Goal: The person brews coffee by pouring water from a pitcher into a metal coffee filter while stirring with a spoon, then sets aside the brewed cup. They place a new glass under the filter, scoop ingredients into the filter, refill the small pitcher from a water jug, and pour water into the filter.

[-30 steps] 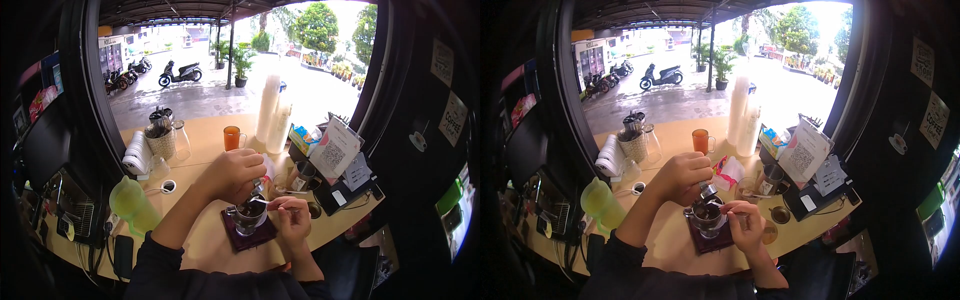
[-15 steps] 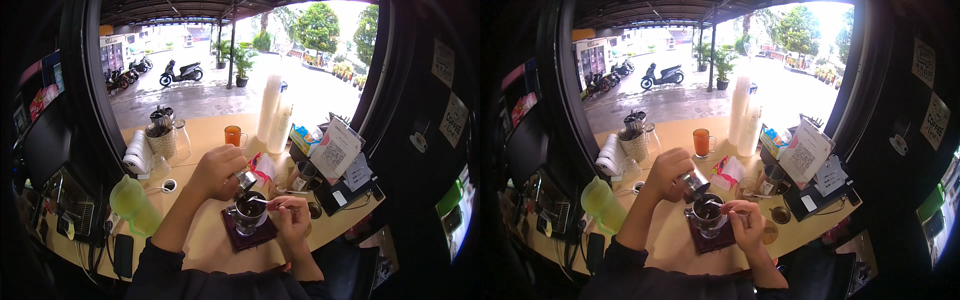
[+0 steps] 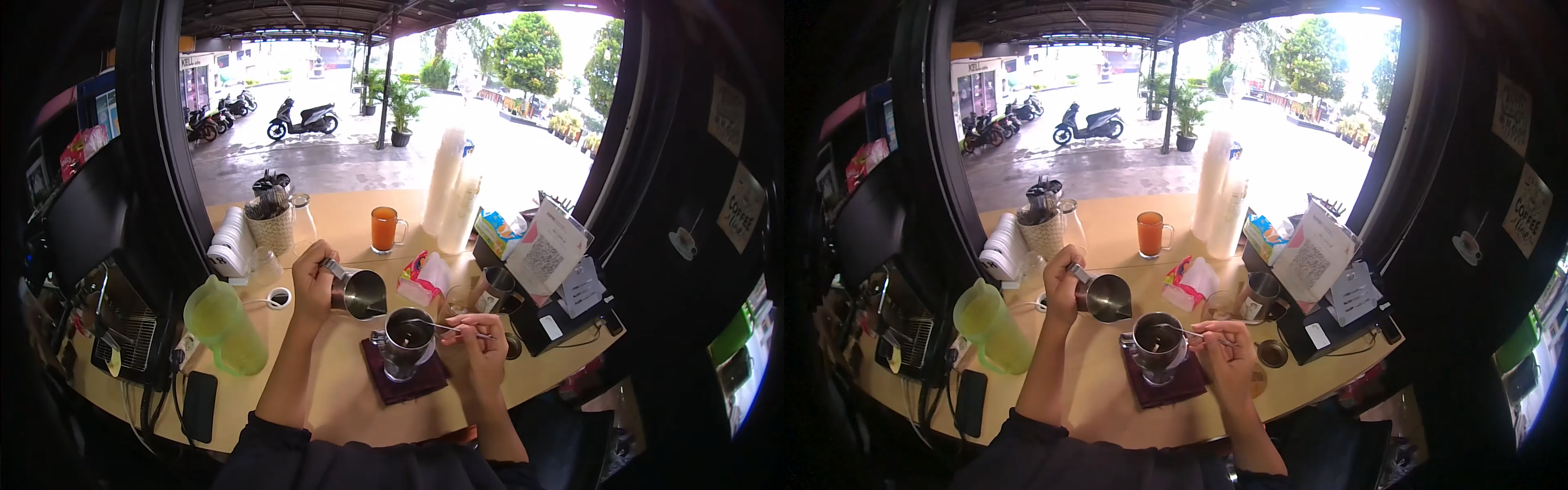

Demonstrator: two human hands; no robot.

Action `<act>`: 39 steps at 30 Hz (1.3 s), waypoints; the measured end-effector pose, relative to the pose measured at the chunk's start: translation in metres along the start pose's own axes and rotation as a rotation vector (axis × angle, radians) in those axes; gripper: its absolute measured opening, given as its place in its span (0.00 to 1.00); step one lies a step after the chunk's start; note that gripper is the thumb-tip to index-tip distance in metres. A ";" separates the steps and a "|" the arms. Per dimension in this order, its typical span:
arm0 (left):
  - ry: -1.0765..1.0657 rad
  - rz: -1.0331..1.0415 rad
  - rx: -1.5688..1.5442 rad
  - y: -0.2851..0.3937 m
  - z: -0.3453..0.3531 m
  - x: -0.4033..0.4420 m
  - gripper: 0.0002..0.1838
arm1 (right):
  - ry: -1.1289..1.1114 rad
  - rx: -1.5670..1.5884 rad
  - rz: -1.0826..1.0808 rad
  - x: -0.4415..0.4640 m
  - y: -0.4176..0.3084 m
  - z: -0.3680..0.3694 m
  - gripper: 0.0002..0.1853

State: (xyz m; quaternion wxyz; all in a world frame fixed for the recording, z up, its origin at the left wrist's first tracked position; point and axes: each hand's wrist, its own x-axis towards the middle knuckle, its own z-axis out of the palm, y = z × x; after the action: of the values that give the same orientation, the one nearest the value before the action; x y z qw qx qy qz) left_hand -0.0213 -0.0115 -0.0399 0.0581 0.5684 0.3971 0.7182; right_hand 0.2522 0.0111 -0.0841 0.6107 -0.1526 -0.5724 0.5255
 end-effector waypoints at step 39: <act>0.251 -0.664 -0.558 -0.009 -0.056 -0.109 0.10 | -0.221 -0.566 -0.062 -0.084 0.057 0.139 0.34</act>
State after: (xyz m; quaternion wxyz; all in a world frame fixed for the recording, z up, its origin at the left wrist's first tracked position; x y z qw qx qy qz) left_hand -0.0347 -0.0918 -0.1318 0.3879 0.2811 0.3530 0.8037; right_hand 0.1234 -0.0918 -0.1331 0.4935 -0.2410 -0.7635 0.3397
